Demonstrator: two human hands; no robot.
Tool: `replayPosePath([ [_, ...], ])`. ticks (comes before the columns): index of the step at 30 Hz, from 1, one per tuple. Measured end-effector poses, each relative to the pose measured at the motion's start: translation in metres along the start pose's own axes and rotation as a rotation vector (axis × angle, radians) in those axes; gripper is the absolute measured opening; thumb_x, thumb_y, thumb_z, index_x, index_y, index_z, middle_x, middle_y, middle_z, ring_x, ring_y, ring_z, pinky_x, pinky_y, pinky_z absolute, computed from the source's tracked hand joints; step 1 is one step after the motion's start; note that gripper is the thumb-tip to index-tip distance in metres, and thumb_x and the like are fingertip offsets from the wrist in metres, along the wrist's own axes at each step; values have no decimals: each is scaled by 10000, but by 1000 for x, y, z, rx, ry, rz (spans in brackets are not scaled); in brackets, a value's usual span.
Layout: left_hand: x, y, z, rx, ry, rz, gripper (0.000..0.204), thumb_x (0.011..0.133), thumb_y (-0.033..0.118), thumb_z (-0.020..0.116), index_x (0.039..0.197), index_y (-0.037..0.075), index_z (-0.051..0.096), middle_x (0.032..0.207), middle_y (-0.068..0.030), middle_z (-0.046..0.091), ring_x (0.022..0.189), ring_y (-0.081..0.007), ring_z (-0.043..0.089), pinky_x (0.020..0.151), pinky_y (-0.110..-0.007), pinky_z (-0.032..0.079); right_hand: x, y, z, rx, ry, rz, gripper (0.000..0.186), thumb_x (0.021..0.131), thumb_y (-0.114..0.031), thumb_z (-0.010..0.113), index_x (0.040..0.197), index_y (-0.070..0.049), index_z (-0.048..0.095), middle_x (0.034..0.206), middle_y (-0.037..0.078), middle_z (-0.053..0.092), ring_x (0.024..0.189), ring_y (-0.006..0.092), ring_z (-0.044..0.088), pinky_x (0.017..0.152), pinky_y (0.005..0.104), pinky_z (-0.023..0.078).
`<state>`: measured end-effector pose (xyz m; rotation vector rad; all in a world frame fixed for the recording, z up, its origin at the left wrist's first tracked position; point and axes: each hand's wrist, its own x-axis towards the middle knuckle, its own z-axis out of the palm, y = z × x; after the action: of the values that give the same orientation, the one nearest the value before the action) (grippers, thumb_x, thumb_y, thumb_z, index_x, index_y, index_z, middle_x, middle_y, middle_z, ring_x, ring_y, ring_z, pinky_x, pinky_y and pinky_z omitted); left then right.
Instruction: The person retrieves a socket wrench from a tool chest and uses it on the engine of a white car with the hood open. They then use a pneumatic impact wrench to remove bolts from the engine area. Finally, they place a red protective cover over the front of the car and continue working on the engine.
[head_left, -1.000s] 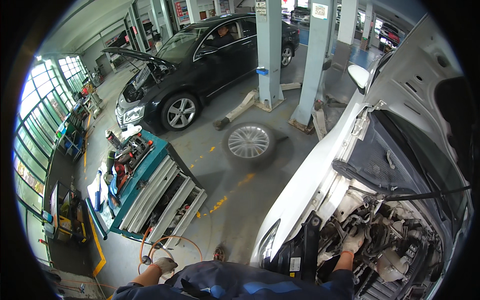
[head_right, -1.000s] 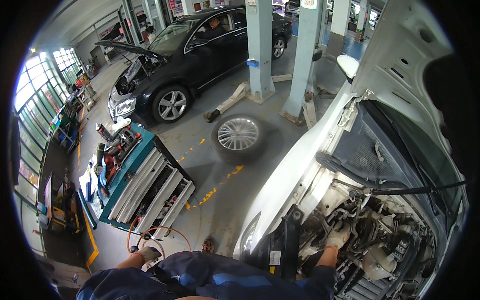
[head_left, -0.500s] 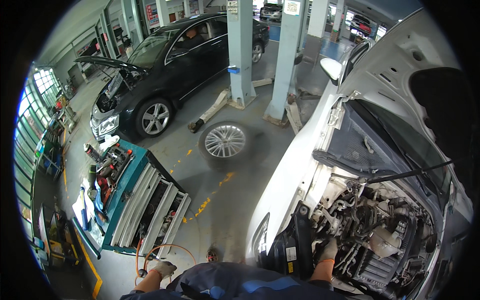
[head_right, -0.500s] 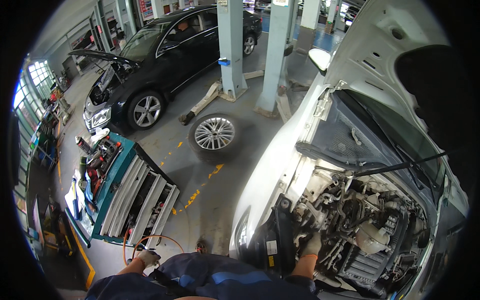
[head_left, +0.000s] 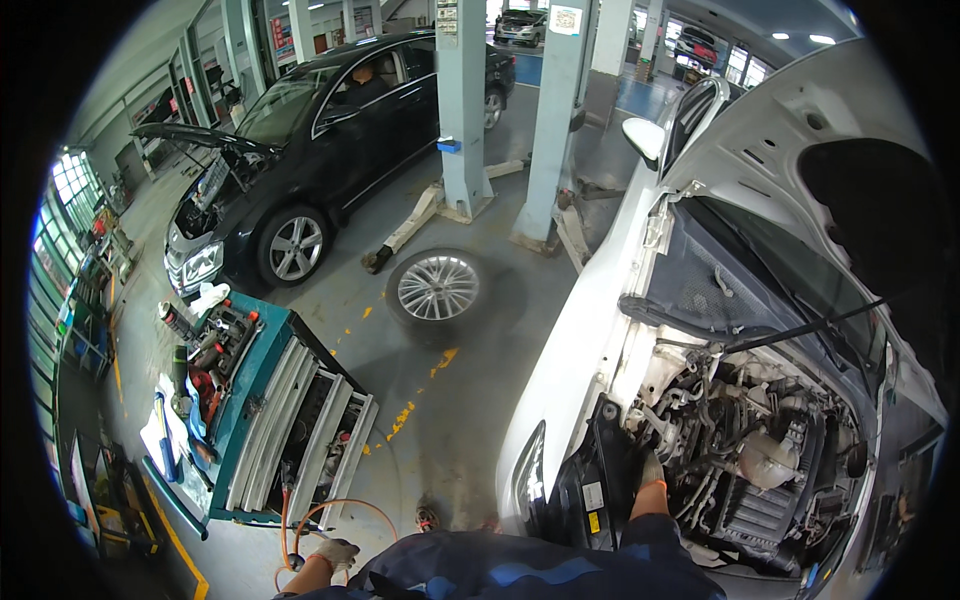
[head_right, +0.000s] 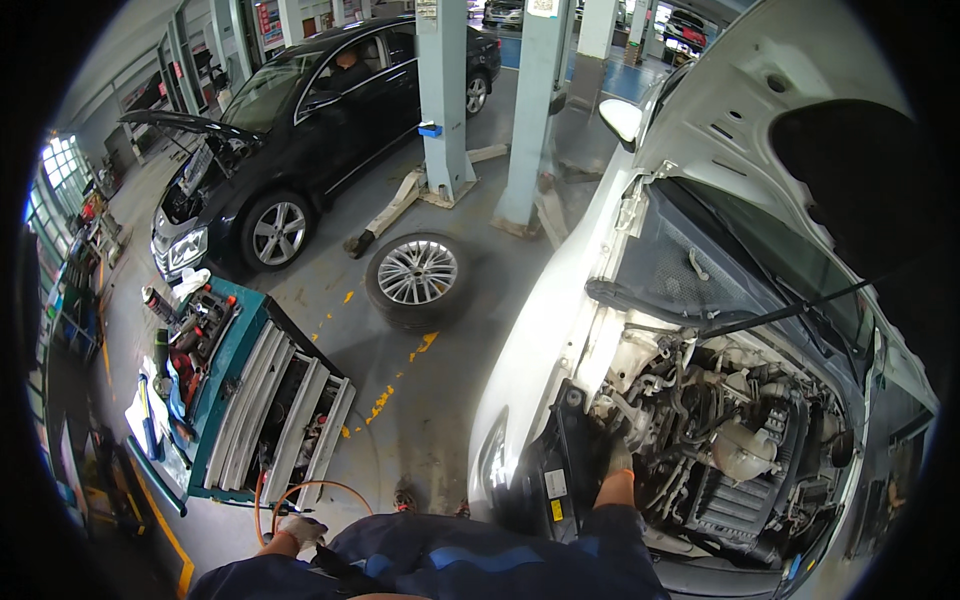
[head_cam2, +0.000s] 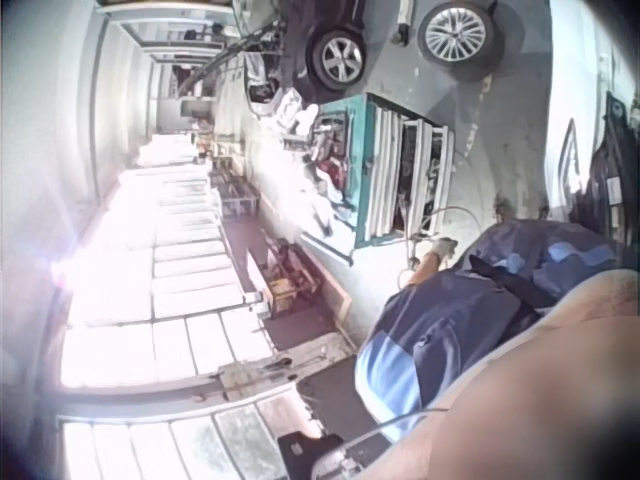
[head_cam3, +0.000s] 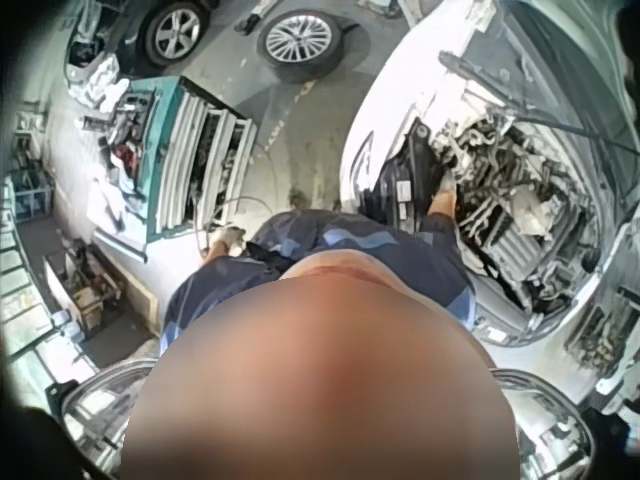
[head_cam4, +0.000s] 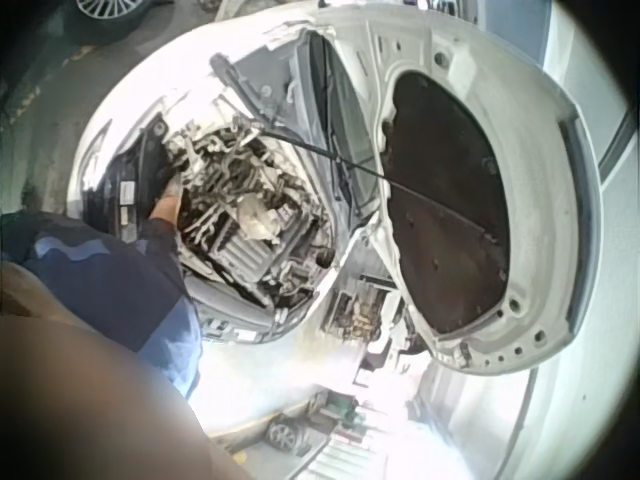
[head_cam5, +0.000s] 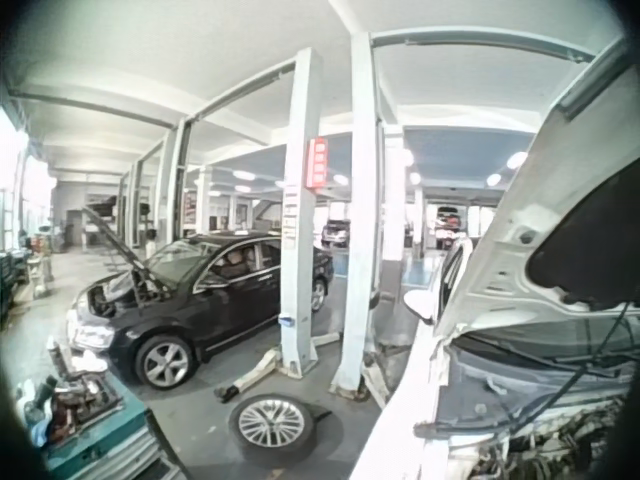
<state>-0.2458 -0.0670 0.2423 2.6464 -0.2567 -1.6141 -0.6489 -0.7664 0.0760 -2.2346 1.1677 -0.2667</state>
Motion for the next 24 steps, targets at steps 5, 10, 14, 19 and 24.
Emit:
replayPosePath([
  [5,53,-37,6,-627,-67,28,374,979,280,666,1157,-48,682,959,-168,747,824,-278,734,715,-403,575,4,-26,-11,140,-42,176,389,1093,-307,479,1233,-53,737,1135,178,764,1050,356,708,879,429,538],
  [10,89,-61,-2,-181,9,279,334,1002,313,624,1124,13,705,966,-167,756,872,-312,739,766,-436,567,0,-46,-25,-25,-29,286,350,1065,-287,540,1237,-58,742,1131,153,768,1043,326,712,874,422,544],
  [14,79,-59,-28,450,116,406,375,1032,393,551,1101,81,746,1020,-159,771,932,-319,738,799,-464,562,-31,-55,-24,-272,-113,370,326,1041,-270,590,1240,-63,746,1129,133,771,1038,302,715,870,415,549],
  [19,51,-38,-52,130,47,276,372,1024,386,565,1124,76,744,1020,-160,772,943,-319,736,810,-462,562,-36,-72,-31,-394,-247,653,310,1013,-250,651,1243,-68,750,1125,108,775,1032,271,718,865,408,556],
  [24,42,-11,-64,148,15,251,371,1017,379,578,1146,72,741,1020,-161,772,954,-318,735,821,-459,562,-17,-47,-15,-341,-250,708,309,984,-229,713,1247,-74,755,1122,84,778,1025,241,722,860,400,562],
])
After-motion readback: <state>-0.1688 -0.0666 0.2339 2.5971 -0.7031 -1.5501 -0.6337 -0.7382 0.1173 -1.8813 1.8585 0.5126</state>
